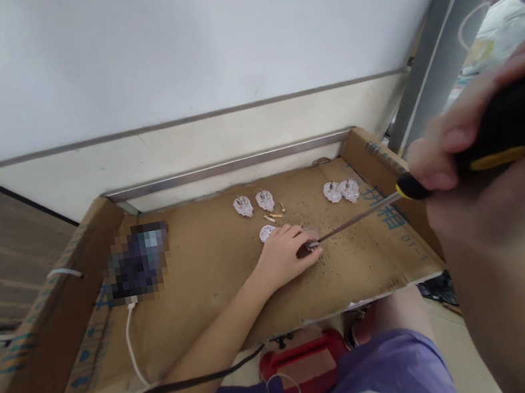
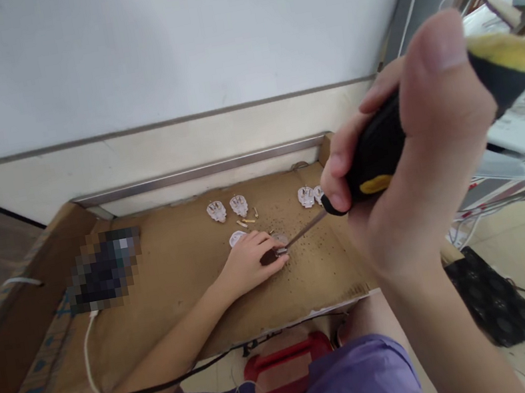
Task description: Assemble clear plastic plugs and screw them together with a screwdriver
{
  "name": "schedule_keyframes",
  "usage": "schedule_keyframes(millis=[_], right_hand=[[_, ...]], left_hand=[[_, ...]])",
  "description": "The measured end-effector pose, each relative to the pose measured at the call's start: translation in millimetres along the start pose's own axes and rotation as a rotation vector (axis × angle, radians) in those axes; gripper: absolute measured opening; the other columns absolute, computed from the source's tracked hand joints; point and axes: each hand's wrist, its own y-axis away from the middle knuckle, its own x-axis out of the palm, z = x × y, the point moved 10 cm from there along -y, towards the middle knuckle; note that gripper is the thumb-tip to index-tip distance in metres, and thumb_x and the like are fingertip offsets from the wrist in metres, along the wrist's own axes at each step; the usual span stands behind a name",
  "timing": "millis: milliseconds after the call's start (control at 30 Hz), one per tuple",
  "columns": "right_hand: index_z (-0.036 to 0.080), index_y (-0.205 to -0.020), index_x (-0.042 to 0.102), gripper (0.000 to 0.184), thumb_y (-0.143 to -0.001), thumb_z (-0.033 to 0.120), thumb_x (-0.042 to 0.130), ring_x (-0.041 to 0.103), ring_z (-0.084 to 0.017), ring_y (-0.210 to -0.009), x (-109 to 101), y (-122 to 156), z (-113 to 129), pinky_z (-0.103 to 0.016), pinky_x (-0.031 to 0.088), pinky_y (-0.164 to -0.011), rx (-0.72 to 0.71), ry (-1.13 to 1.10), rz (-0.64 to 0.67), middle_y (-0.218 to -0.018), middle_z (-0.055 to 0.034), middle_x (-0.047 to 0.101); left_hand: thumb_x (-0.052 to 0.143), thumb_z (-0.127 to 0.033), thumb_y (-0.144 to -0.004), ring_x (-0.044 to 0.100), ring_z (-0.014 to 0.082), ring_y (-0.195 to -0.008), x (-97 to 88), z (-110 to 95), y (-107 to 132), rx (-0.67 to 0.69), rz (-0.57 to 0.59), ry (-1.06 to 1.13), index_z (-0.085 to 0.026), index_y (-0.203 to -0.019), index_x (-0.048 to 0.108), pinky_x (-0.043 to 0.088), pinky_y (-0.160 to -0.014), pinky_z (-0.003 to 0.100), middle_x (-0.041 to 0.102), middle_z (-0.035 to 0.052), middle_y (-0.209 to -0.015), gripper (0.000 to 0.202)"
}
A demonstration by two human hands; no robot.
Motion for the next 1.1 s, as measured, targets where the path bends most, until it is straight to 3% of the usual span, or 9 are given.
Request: schedule_keyframes(millis=[267,433,567,667,833,1100], right_hand=[[0.022,-0.059,0.050,0.039,-0.081,0.054,0.047,0.033,-0.008,-0.028,-3.8,-3.4,1.8,-0.022,0.017,-0.017,-0.047,0.053,-0.016,-0.042,0.0055,0.041],[0.021,-0.064,0.054,0.037,-0.087,0.044,0.039,0.040,-0.009,-0.033,-7.2,-4.5,6.0,-0.020,0.024,-0.020,-0.098,0.009,0.026,-0.046,0.0032,0.044],[0.020,-0.058,0.048,0.036,-0.089,0.030,0.034,0.033,-0.008,-0.030,-12.1,0.8,-5.5,-0.020,0.019,-0.022,0.010,0.068,-0.102,-0.041,0.0034,0.039],[0.019,-0.056,0.045,0.037,-0.089,0.033,0.034,0.028,-0.009,-0.029,-15.8,2.6,-6.1,-0.021,0.014,-0.022,0.023,0.092,-0.159,-0.039,0.0033,0.035],[0.020,-0.067,0.055,0.052,-0.092,0.019,0.010,0.036,-0.007,-0.036,-10.9,-2.5,0.5,-0.018,0.022,-0.025,-0.008,-0.033,0.001,-0.048,0.0023,0.041],[0.021,-0.058,0.054,0.037,-0.089,0.025,0.033,0.033,-0.008,-0.030,-10.3,8.7,-2.4,-0.019,0.020,-0.020,-0.010,0.019,-0.080,-0.041,0.0032,0.040]], left_hand=[[0.049,-0.041,-0.086,0.054,0.0169,-0.083,-0.2,-1.8,-0.6,0.007,0.001,-0.004,-0.020,-0.092,0.063,0.040,-0.076,0.029,0.063,0.0031,-0.086,0.026],[0.049,-0.041,-0.086,0.053,0.0173,-0.083,0.3,-2.5,-0.5,0.006,-0.001,-0.009,-0.019,-0.093,0.063,0.040,-0.076,0.030,0.063,0.0033,-0.086,0.027],[0.046,-0.038,-0.088,0.053,0.0168,-0.082,0.7,-2.3,-2.2,-0.012,0.003,-0.011,-0.021,-0.092,0.064,0.040,-0.076,0.030,0.063,0.0034,-0.085,0.025],[0.045,-0.035,-0.089,0.054,0.0167,-0.080,0.1,-1.4,-4.2,-0.019,-0.005,-0.034,-0.021,-0.088,0.065,0.040,-0.074,0.030,0.062,0.0033,-0.082,0.024],[0.046,-0.034,-0.089,0.055,0.0162,-0.080,-0.1,-0.9,-4.7,-0.011,-0.014,0.002,-0.020,-0.088,0.064,0.040,-0.074,0.029,0.063,0.0030,-0.083,0.022],[0.051,-0.036,-0.087,0.056,0.0155,-0.078,0.7,2.2,-4.9,-0.032,-0.029,0.031,-0.020,-0.084,0.064,0.041,-0.072,0.028,0.065,0.0024,-0.082,0.021]])
